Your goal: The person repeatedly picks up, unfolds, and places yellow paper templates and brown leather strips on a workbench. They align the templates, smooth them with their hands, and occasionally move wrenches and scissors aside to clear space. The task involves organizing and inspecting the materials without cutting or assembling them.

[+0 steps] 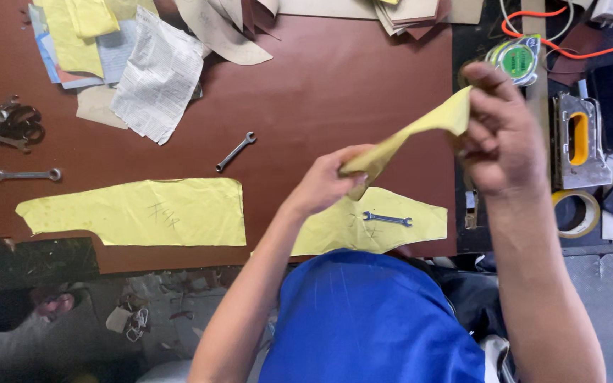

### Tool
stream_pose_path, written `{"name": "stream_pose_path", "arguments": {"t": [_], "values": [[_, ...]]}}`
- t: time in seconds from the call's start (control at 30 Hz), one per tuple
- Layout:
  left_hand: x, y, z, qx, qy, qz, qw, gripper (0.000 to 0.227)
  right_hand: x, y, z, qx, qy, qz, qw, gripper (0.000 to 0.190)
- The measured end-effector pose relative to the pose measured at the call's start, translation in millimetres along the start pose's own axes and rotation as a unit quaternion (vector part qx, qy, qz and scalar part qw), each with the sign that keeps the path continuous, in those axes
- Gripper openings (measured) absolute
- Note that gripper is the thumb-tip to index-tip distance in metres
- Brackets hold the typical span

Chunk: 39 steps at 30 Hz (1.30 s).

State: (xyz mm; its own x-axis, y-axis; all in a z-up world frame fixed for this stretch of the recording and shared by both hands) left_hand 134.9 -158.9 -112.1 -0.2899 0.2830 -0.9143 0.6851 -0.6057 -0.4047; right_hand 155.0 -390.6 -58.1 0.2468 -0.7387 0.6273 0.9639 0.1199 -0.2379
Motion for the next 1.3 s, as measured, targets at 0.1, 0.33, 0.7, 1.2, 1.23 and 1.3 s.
{"name": "stream_pose_path", "arguments": {"t": [0.1, 0.33, 0.7, 1.2, 1.23, 1.3], "values": [[5.3, -6.0, -10.7, 0.028, -0.133, 0.025, 0.990, 0.043, 20.9, -6.1, 4.8, 0.033, 0.009, -0.029, 0.999, 0.015], [12.0, -15.7, -0.2, -0.118, -0.518, 0.119, 0.839, 0.042, -80.1, -24.0, 53.3, 0.124, -0.283, 0.145, 0.940, 0.086], [79.3, -84.2, -114.9, -0.378, -0.429, 0.115, 0.812, 0.043, -113.5, -18.7, -81.2, 0.171, -0.552, 0.263, 0.773, 0.033], [129.0, -115.6, -160.8, -0.452, 0.154, -0.141, 0.867, 0.042, -88.6, 12.7, -136.7, -0.073, -0.691, 0.050, 0.718, 0.031], [127.7, -113.7, -160.8, -0.456, 0.162, -0.133, 0.865, 0.041, -87.8, 11.1, -132.8, -0.076, -0.687, 0.044, 0.721, 0.031], [127.0, -110.8, -160.1, -0.457, 0.169, -0.136, 0.862, 0.040, -85.6, 6.6, -127.6, -0.084, -0.680, 0.033, 0.728, 0.031]]}}
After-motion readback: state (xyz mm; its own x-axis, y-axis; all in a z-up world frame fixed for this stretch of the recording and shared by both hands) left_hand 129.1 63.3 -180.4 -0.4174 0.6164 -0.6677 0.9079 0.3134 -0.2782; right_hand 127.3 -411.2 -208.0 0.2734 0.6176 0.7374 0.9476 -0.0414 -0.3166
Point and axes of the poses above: each hand's wrist, its own y-axis towards the middle knuckle, its own z-axis out of the palm, x = y × z, the point moved 9 cm from there along y, towards the middle knuckle, and after that the axes turned 8 degrees about x, right-handed, at the moved point
